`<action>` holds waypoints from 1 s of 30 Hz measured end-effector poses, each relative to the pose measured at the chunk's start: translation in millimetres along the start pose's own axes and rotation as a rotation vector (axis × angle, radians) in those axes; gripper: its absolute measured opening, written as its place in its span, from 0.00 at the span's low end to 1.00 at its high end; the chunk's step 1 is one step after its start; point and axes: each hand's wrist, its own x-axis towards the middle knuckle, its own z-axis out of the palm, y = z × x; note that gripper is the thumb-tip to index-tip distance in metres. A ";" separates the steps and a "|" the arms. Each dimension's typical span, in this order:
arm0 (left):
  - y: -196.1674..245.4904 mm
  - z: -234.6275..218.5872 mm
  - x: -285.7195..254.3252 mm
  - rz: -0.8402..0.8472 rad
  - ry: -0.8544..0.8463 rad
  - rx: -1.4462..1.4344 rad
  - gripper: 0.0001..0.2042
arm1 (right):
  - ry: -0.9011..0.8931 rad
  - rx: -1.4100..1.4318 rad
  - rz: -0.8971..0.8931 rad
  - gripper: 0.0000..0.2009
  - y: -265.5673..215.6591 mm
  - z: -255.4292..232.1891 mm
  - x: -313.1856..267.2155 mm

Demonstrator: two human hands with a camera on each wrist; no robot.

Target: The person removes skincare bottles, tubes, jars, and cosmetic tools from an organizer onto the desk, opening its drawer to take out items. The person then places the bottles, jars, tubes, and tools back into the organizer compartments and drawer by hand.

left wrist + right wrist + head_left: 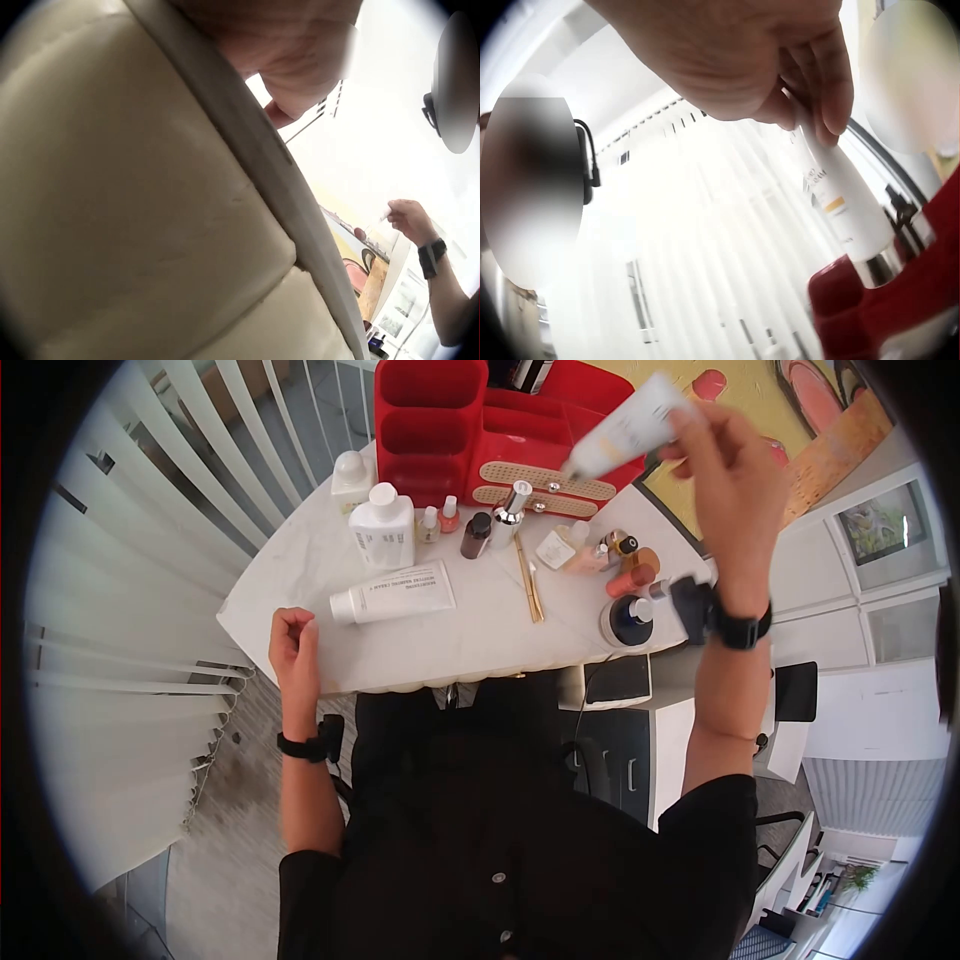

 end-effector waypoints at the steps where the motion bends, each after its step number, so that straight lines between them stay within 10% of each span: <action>1: -1.6 -0.4 0.4 0.001 0.008 -0.004 0.04 | -0.066 0.002 0.039 0.11 -3.8 4.4 -15.5; 11: -13.5 -2.6 2.2 0.021 -0.013 0.020 0.03 | -0.279 -0.056 -0.121 0.08 36.6 98.1 -106.5; 20: -11.2 -0.3 2.2 0.029 0.025 0.029 0.02 | -0.463 -0.074 0.034 0.11 25.4 83.4 -104.2; 24: -10.3 -0.9 2.0 0.030 0.012 0.014 0.02 | -0.315 -0.075 0.011 0.12 13.2 58.8 -61.3; 30: -9.2 -0.3 1.5 0.020 0.007 -0.004 0.03 | 0.101 -0.343 -0.494 0.15 62.3 78.0 66.4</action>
